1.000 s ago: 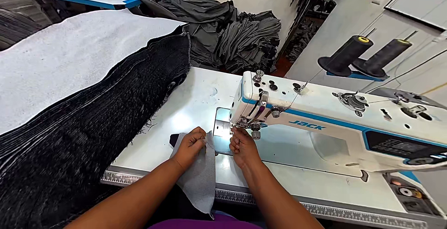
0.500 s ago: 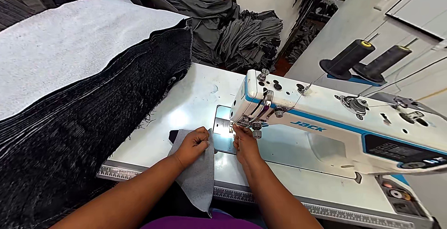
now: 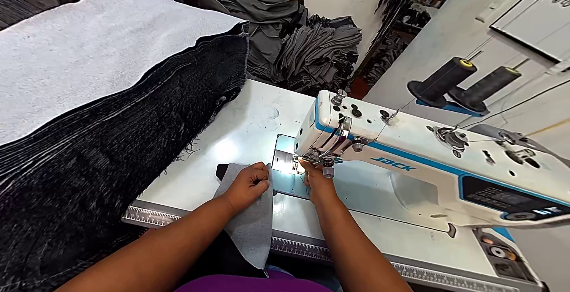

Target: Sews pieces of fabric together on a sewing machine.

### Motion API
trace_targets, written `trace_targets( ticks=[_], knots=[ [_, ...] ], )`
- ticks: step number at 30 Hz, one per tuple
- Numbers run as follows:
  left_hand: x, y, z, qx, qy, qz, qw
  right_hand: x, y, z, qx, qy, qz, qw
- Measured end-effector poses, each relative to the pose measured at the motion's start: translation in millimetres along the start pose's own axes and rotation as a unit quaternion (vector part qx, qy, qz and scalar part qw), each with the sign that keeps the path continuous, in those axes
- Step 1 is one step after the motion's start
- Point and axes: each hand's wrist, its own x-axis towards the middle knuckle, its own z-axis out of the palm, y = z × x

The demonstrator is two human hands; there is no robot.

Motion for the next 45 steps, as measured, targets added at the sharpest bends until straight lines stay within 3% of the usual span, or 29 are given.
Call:
trace_targets(
  ticks=[4, 10, 14, 17, 19, 21, 24, 26, 28, 29, 31, 33, 35, 37, 39, 41, 45],
  knots=[
    [-0.9, -0.3, 0.8, -0.001, 0.0, -0.007, 1.0, -11.5, -7.3, 11.3, 0.038, -0.023, 0.058, 0.997],
    [0.8, 0.8, -1.1, 0.007, -0.01, -0.013, 1.0, -12.9, 1.1, -7.3, 0.058, 0.025, 0.024, 0.998],
    [0.5, 0.7, -0.8, 0.007, -0.02, -0.017, 1.0, -4.4, -0.1, -0.5, -0.043, 0.028, 0.005, 0.999],
    [-0.2, -0.4, 1.4, 0.022, -0.004, -0.016, 1.0, -10.3, -4.0, 11.6, -0.133, -0.026, -0.038, 0.99],
    [-0.2, 0.9, 3.9, 0.095, -0.008, -0.002, 0.995, -18.9, 3.1, 9.6, -0.207, -0.064, -0.079, 0.973],
    [5.3, 15.1, 6.8, 0.198, -0.108, 0.075, 0.971, -38.2, 8.6, -2.1, -0.291, -0.112, -0.117, 0.943],
    [24.6, 35.7, 21.1, 0.253, -0.3, 0.224, 0.892, -80.7, 14.0, -28.6, -0.366, -0.202, -0.147, 0.896],
    [30.8, 32.8, 28.8, 0.241, -0.346, 0.287, 0.86, -96.7, 1.0, -60.2, -0.372, -0.317, -0.161, 0.857],
    [32.6, 20.6, 32.8, 0.23, -0.316, 0.355, 0.849, -93.1, -29.8, -98.6, -0.326, -0.405, -0.219, 0.826],
    [33.6, 14.9, 33.9, 0.23, -0.3, 0.378, 0.845, -88.3, -50.7, -117.4, -0.29, -0.396, -0.255, 0.833],
    [35.5, 9.8, 35.7, 0.247, -0.283, 0.391, 0.841, -76.6, -97.7, -138.7, -0.19, -0.245, -0.287, 0.906],
    [38.6, 13.3, 37.9, 0.27, -0.3, 0.366, 0.839, -55.9, -152.5, -131.6, -0.071, -0.081, -0.217, 0.97],
    [43.4, 20.7, 38.5, 0.294, -0.331, 0.331, 0.833, -28.7, -197.5, -118.1, -0.014, -0.054, -0.116, 0.992],
    [50.0, 25.7, 35.3, 0.319, -0.353, 0.305, 0.825, -8.0, -222.0, -103.2, -0.012, -0.061, -0.105, 0.993],
    [55.9, 23.7, 29.6, 0.333, -0.343, 0.305, 0.824, 5.9, -241.3, -96.3, -0.072, -0.073, -0.165, 0.981],
    [61.2, 18.5, 24.3, 0.34, -0.324, 0.308, 0.828, 18.9, -264.0, -101.4, -0.094, -0.029, -0.243, 0.965],
    [71.0, 18.9, 18.8, 0.32, -0.327, 0.171, 0.873, 39.5, -310.0, -131.4, -0.02, 0.073, -0.329, 0.941]
  ],
)
